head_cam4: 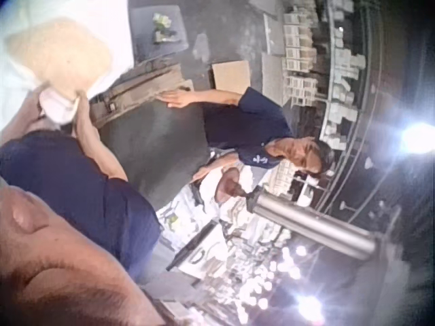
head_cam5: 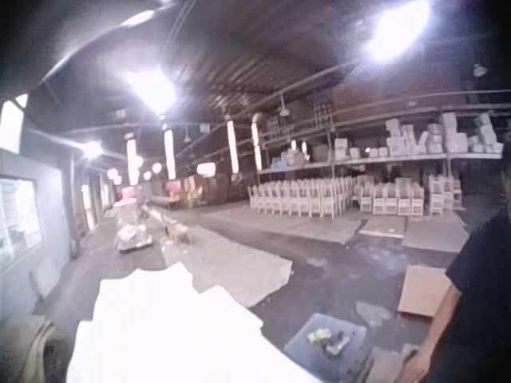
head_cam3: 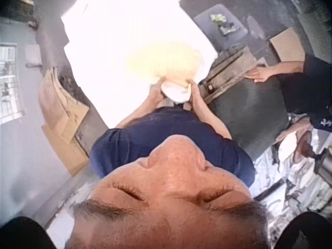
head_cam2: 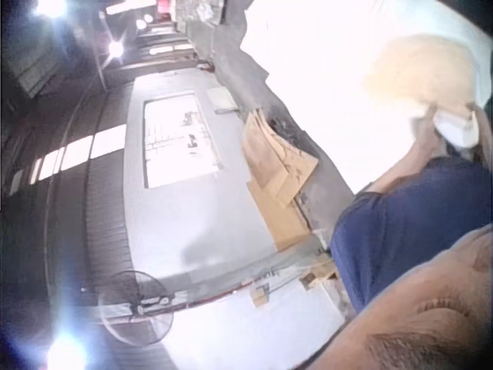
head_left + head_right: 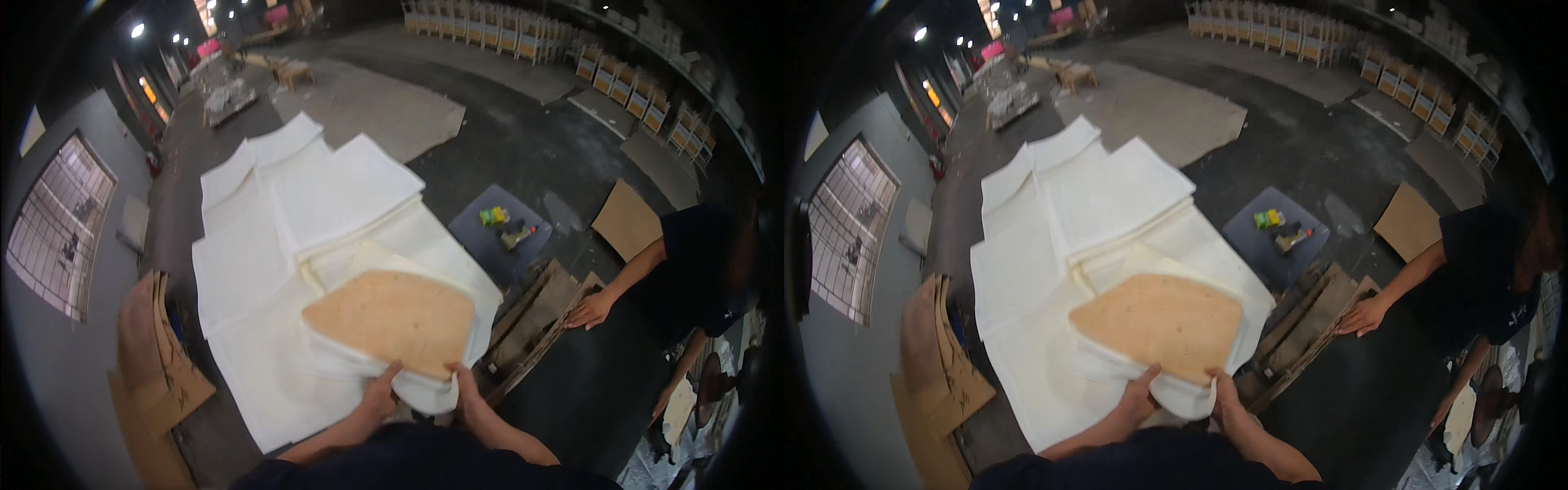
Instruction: The person staples fabric onto a chair seat base using a pneumatic staple gun while a coworker assists by holding the seat and applying pressure. They flip the seat, add a foam layer, and continue stapling the fabric edges to secure the upholstery.
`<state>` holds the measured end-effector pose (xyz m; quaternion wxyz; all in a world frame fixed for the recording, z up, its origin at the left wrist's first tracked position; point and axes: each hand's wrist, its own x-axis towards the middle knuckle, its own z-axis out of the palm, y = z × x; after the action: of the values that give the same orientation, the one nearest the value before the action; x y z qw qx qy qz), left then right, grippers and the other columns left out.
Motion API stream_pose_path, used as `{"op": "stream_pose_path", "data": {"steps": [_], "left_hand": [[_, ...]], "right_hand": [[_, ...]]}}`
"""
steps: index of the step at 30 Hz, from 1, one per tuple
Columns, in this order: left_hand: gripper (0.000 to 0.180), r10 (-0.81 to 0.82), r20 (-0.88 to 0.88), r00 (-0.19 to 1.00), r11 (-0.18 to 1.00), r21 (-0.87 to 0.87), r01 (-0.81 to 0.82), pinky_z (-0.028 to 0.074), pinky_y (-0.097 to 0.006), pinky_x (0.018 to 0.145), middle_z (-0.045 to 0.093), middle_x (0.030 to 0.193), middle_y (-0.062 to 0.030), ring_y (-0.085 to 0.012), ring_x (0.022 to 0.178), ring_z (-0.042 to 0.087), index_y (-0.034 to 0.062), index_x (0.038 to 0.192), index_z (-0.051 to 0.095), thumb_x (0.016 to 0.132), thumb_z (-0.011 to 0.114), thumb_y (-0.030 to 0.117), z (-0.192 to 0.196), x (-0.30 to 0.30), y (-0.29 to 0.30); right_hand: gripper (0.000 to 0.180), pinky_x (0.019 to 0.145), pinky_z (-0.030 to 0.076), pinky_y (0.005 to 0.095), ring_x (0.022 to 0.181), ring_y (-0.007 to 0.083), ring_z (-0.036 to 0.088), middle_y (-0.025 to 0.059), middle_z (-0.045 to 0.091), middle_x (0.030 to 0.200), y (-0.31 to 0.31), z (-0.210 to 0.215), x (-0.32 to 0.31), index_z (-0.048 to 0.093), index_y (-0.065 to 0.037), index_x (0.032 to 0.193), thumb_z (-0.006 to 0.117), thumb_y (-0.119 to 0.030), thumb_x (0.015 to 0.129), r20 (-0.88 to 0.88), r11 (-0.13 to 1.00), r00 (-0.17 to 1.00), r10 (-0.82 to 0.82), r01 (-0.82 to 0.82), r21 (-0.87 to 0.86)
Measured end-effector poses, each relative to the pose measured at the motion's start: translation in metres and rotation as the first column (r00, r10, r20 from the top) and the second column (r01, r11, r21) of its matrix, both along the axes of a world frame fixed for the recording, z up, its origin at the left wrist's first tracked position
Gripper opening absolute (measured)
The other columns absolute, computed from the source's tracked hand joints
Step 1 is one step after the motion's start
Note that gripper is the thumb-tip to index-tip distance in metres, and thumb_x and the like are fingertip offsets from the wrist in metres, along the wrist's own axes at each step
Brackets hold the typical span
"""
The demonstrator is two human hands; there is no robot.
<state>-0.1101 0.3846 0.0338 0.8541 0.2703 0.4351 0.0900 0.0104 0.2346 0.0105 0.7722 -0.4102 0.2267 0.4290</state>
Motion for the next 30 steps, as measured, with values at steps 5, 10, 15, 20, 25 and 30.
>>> {"op": "stream_pose_path", "data": {"steps": [5, 10, 15, 20, 25, 30], "left_hand": [[0.067, -0.199, 0.514, 0.835, 0.917, -0.204, 0.344, 0.041, -0.071, 0.124, 0.05, 0.169, -0.0127, -0.0475, 0.15, 0.051, 0.0295, 0.169, 0.046, 0.106, 0.069, 0.02, -0.008, -0.037, 0.048], [0.069, 0.113, 0.248, 0.962, 0.958, -0.285, -0.039, 0.041, -0.074, 0.124, 0.048, 0.165, -0.0119, -0.0583, 0.149, 0.046, 0.0296, 0.174, 0.035, 0.112, 0.063, 0.039, -0.044, 0.016, 0.096], [0.069, 0.424, 0.599, 0.679, 0.904, -0.319, -0.284, 0.042, -0.062, 0.129, 0.055, 0.164, -0.0163, -0.0437, 0.149, 0.054, 0.0173, 0.167, 0.048, 0.113, 0.045, 0.061, -0.014, 0.065, 0.161], [0.072, 0.522, 0.456, 0.721, 0.846, -0.166, -0.507, 0.043, -0.055, 0.13, 0.056, 0.165, -0.0161, -0.0375, 0.15, 0.055, 0.0122, 0.167, 0.047, 0.114, 0.043, 0.061, 0.007, 0.05, 0.181], [0.072, 0.439, 0.424, 0.792, 0.893, -0.104, -0.439, 0.043, -0.055, 0.13, 0.056, 0.165, -0.016, -0.0375, 0.15, 0.054, 0.0118, 0.167, 0.047, 0.114, 0.043, 0.061, 0.019, 0.047, 0.149], [0.072, 0.25, 0.37, 0.895, 0.951, 0.079, -0.298, 0.043, -0.055, 0.13, 0.056, 0.166, -0.016, -0.0374, 0.151, 0.054, 0.0114, 0.167, 0.047, 0.114, 0.043, 0.061, 0.009, 0.029, 0.129]], "right_hand": [[0.066, 0.107, 0.061, 0.0471, 0.12, 0.0364, 0.075, 0.0242, 0.072, 0.14, -0.006, 0.039, 0.049, 0.054, 0.003, 0.155, 0.066, -0.038, 0.104, 0.038, 0.995, 0.997, 0.063, -0.066, 0.079], [0.06, 0.106, 0.062, 0.0467, 0.119, 0.0354, 0.076, 0.0216, 0.073, 0.14, 0.003, 0.041, 0.093, 0.055, 0.001, 0.154, 0.062, -0.037, 0.108, 0.008, 0.982, 0.999, 0.042, -0.043, 0.185], [0.056, 0.112, 0.06, 0.0511, 0.128, 0.0383, 0.073, 0.0237, 0.068, 0.149, -0.016, 0.015, 0.096, 0.051, 0.001, 0.16, 0.054, -0.033, 0.115, -0.012, 0.923, 0.999, 0.048, -0.04, 0.384], [0.052, 0.097, 0.063, 0.047, 0.111, 0.0327, 0.076, 0.0215, 0.075, 0.133, -0.018, 0.006, 0.084, 0.061, 0.002, 0.145, 0.071, -0.028, 0.104, 0.059, 0.992, 0.993, 0.101, -0.105, 0.067], [0.055, 0.093, 0.063, 0.0407, 0.109, 0.0267, 0.077, 0.0176, 0.077, 0.128, -0.052, 0.054, 0.078, 0.062, 0.005, 0.144, 0.075, -0.025, 0.1, 0.161, 0.996, 0.984, 0.082, -0.077, -0.039], [0.048, 0.102, 0.059, 0.0373, 0.119, 0.0227, 0.073, 0.0132, 0.074, 0.134, -0.111, 0.13, 0.054, 0.065, 0.002, 0.145, 0.073, -0.021, 0.104, 0.43, 0.999, 0.902, 0.037, -0.05, 0.018]]}}
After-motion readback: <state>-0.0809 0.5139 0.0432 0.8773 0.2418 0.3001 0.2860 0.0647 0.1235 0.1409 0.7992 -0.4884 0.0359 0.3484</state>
